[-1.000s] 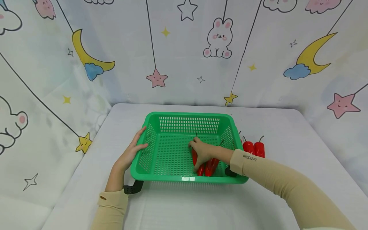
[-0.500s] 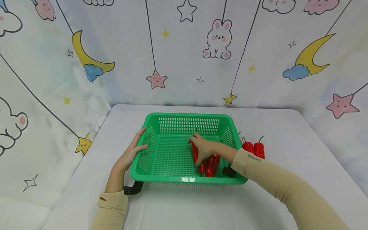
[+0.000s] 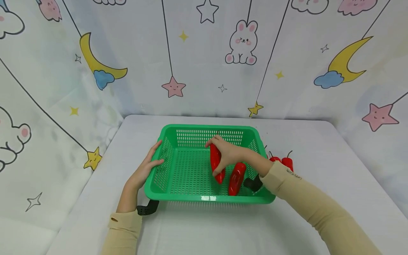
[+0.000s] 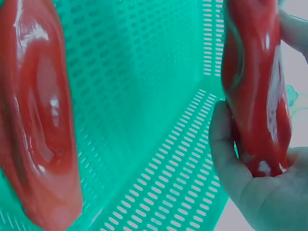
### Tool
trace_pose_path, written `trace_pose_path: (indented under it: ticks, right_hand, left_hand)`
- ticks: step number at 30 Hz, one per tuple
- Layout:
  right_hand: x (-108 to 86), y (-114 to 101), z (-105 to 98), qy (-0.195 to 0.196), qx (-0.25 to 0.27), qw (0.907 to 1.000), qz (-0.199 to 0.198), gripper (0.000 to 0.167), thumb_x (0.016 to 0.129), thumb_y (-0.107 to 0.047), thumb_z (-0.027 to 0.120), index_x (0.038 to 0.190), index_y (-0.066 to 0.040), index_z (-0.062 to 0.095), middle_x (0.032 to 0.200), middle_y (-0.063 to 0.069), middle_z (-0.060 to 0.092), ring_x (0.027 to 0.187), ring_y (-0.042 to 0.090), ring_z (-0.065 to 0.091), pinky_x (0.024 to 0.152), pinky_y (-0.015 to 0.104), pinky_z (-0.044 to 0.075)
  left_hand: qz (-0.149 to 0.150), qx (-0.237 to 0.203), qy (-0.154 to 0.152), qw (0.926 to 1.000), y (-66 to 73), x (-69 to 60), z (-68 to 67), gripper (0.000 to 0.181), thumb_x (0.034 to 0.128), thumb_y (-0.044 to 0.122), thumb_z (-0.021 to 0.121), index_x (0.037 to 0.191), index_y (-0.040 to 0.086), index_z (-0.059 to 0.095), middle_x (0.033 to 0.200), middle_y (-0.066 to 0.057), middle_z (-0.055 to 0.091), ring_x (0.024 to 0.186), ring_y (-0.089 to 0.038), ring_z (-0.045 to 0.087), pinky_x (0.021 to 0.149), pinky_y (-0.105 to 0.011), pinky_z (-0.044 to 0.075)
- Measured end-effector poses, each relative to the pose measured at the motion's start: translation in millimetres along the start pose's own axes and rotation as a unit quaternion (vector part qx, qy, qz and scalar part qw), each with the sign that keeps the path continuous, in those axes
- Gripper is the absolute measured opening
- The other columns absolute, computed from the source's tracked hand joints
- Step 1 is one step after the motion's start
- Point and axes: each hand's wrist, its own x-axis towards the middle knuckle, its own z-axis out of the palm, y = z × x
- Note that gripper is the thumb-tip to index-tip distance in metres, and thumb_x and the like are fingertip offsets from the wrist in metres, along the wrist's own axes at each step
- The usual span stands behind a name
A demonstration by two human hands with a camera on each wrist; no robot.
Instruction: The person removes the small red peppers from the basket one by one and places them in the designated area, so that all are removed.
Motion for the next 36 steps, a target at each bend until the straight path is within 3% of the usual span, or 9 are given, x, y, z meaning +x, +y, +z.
trace_pose_path:
  ticks: [5,18,36]
  right_hand:
    - [-7.5,-1,-6,0.003,0.029,0.9994,-0.02,0.078,0.063,-0.02,0.084,0.126,-0.01,0.038,0.119,0.006,0.037,0.107,0.023,0.043,0.073,0.028,0.049]
    - [-30.6,-1,-26,0.043,0.055,0.9975,-0.007,0.079,0.063,-0.018,0.083,0.127,-0.012,0.038,0.122,0.004,0.038,0.11,0.025,0.041,0.073,0.032,0.05]
    - [-59.7,4,-48,0.081,0.082,0.993,-0.025,0.08,0.064,-0.016,0.083,0.128,-0.006,0.036,0.128,0.007,0.035,0.113,0.028,0.04,0.075,0.036,0.05]
  left_hand:
    - [-0.003,-0.002,-0.001,1.0,0.4,0.4,0.0,0.066,0.0944,0.015,0.042,0.148,0.03,0.007,0.152,0.0,-0.005,0.136,-0.028,0.004,0.101,-0.055,0.016]
    - [-0.001,-0.001,-0.001,1.0,0.5,0.0,0.6,0.065,0.0946,0.015,0.042,0.148,0.031,0.007,0.152,0.001,-0.005,0.135,-0.028,0.006,0.1,-0.054,0.019]
    - [-0.002,0.001,0.001,1.0,1.1,0.4,0.9,0.065,0.0945,0.014,0.042,0.148,0.03,0.007,0.152,0.0,-0.005,0.136,-0.028,0.004,0.101,-0.055,0.015]
